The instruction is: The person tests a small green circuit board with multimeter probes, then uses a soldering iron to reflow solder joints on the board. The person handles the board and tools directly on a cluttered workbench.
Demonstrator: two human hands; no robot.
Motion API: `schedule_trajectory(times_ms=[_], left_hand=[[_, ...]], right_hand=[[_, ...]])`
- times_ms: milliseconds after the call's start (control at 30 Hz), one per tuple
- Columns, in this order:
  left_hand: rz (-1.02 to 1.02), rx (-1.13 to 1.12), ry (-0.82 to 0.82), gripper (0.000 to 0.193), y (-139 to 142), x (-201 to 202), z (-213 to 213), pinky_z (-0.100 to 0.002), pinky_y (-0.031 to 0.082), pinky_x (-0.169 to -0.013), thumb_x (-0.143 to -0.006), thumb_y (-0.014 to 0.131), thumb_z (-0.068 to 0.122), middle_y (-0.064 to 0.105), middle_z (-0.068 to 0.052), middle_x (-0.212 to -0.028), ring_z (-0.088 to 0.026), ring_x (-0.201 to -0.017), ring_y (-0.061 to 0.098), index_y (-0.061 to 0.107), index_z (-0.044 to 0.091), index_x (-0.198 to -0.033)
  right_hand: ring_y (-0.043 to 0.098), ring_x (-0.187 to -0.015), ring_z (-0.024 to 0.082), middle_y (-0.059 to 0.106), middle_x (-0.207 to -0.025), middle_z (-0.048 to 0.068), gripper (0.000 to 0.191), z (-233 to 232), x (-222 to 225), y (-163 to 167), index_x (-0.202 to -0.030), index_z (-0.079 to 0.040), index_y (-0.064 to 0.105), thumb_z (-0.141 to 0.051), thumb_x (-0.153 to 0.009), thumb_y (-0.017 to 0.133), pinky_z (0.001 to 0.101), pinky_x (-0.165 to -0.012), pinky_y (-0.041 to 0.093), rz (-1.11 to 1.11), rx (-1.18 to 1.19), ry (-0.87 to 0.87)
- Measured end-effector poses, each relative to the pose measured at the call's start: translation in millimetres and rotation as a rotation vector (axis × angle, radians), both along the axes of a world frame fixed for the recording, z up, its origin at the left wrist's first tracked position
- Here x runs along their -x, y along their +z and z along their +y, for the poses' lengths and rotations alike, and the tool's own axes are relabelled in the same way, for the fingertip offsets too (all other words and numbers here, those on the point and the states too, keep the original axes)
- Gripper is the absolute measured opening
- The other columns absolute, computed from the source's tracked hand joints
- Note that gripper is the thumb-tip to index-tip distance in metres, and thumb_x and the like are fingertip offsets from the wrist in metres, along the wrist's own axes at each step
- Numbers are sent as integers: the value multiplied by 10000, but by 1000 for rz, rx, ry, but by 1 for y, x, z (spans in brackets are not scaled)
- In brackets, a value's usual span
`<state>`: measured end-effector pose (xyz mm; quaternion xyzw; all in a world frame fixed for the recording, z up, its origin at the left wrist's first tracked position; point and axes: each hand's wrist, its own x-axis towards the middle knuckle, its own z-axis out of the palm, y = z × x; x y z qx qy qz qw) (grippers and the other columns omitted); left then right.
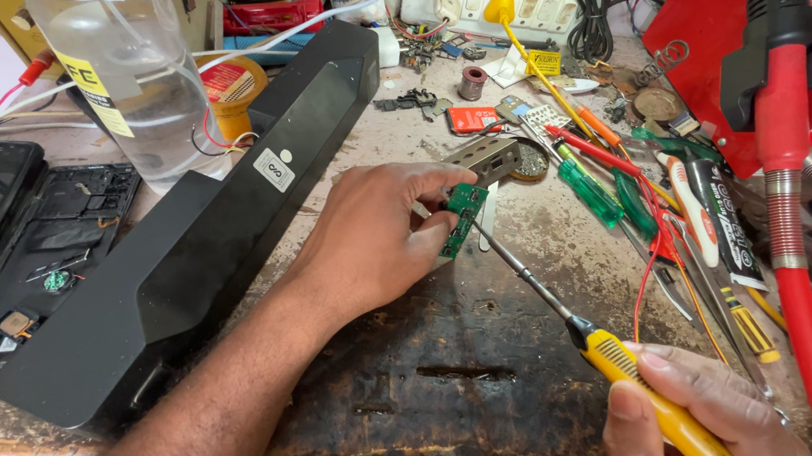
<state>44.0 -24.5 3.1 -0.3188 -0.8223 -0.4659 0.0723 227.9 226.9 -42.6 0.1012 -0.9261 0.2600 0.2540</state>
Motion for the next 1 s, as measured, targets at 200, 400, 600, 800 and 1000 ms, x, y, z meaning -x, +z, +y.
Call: schedule_trajectory(times_ms=[200, 400, 600, 800, 1000], left_hand=[[13, 12, 0, 374, 0, 0, 1, -350, 605, -769, -815, 706, 82, 795, -120, -969, -222, -800, 793, 745, 112, -1186], [-4, 14, -14, 386, 1, -1, 0, -343, 612, -748, -808, 713, 88, 793, -118, -943, -212, -766, 796, 739, 107, -1192], [23, 15, -22, 385, 1, 0, 0, -342, 612, -733, -810, 723, 102, 791, -116, -948, -208, -755, 790, 738, 104, -1194], [4, 10, 25, 351, -1, -1, 3, -340, 604, -751, -810, 727, 120, 800, -99, -890, -197, -760, 792, 759, 122, -1159], [-2, 29, 30, 369, -1, 2, 1, -345, 598, -744, -802, 723, 111, 800, -96, -882, -203, -767, 791, 749, 127, -1170]], right_hand=[[629, -721, 155, 673, -822, 38, 324, 2, 0, -14, -1168, 7, 605, -97, -887, 728, 262, -665, 534, 226, 59, 14], [757, -910, 280, 711, -966, 163, 384, -31, 11, 11, -1130, 20, 602, -97, -820, 796, 392, -857, 614, 489, -115, 57], [767, -884, 269, 729, -918, 172, 293, -66, 3, 25, -1016, 5, 649, -57, -782, 814, 387, -858, 617, 469, -54, -43], [773, -899, 248, 735, -929, 143, 294, -66, 6, 25, -1035, -6, 657, -49, -795, 820, 369, -863, 625, 495, -48, -21], [764, -899, 267, 738, -938, 158, 303, -67, -1, 19, -1049, -25, 670, -44, -785, 817, 403, -886, 609, 448, -40, -180]])
